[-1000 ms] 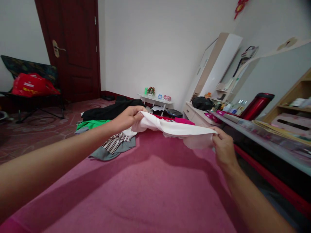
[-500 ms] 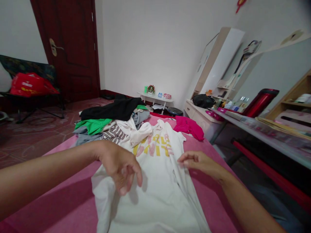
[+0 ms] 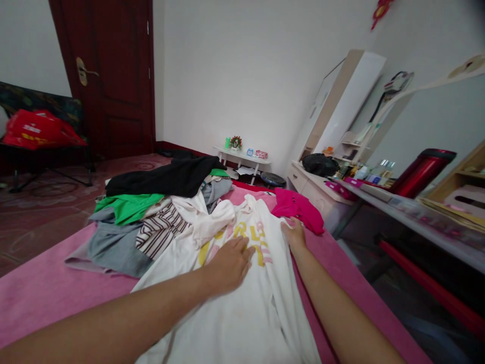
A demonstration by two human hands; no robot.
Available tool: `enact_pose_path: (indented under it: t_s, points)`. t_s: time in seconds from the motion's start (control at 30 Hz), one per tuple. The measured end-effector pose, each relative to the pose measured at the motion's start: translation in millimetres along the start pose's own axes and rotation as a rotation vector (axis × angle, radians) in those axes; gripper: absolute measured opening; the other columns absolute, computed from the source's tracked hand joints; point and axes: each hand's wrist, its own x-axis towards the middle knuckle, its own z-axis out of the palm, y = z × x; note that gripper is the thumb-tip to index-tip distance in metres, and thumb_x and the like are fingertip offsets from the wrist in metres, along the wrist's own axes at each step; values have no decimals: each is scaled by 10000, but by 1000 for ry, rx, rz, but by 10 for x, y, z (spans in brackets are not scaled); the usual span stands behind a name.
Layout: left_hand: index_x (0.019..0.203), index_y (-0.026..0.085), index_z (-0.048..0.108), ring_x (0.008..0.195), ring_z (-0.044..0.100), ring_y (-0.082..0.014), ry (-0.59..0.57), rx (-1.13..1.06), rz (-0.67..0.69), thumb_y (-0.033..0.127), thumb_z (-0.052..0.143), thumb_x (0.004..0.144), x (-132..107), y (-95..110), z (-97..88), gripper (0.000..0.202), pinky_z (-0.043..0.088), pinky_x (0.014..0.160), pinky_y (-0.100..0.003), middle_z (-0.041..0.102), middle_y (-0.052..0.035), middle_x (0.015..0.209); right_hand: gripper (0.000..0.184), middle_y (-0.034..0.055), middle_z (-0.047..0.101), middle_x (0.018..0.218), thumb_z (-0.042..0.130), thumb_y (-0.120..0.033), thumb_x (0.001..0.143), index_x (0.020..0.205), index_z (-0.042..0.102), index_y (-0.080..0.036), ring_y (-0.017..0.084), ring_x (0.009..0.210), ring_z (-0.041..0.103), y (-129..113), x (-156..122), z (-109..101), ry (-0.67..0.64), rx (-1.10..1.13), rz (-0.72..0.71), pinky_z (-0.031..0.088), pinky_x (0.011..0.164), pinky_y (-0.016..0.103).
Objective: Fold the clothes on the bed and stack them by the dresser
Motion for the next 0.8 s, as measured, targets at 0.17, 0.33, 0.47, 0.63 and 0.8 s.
enact_pose_path:
  t_s: [0.17, 0.33, 0.47, 0.63, 0.8]
  points:
    - [1350, 160, 465, 1328, 367, -297, -22, -12, -8, 314, 365, 946, -3, -1, -58, 444, 310, 1106, -469, 427, -156, 1419, 329, 47, 713, 914, 621, -308, 649, 945, 693, -184, 211, 822, 642, -138, -26, 84, -161, 8, -112, 489, 762, 308]
    - [1335, 156, 486, 1334, 359, -295, -11, -31, 10, 274, 384, 934, 5, 4, -70, 430, 293, 1122, -459, 438, -147, 1410, 333, 78, 700, 889, 588, -330, 678, 944, 694, -162, 228, 774, 616, 90, 23, -534, 208, -60, -102, 461, 683, 311]
    - [1301, 171, 524, 1341, 357, -285, -19, -101, 88, 237, 413, 913, 28, 16, -92, 409, 296, 1126, -441, 455, -131, 1400, 225, 102, 668, 905, 566, -274, 680, 825, 719, -196, 268, 781, 579, 365, -28, -1077, 363, -425, 47, 410, 647, 362]
    - [1253, 198, 575, 1268, 455, -281, -37, -197, 86, 249, 474, 888, 56, 34, -142, 382, 357, 1084, -441, 503, -119, 1366, 242, 95, 595, 1145, 510, -173, 680, 798, 710, -241, 325, 1073, 478, 195, -63, -1016, 363, -626, -170, 374, 862, 470]
    - [1126, 227, 661, 1162, 558, -194, -23, -394, 60, 190, 480, 874, 74, 36, -163, 312, 434, 1009, -304, 591, -64, 1278, 362, 129, 584, 1070, 438, -188, 706, 1000, 644, -139, 239, 990, 566, -90, 136, -371, 180, -214, -330, 456, 872, 364]
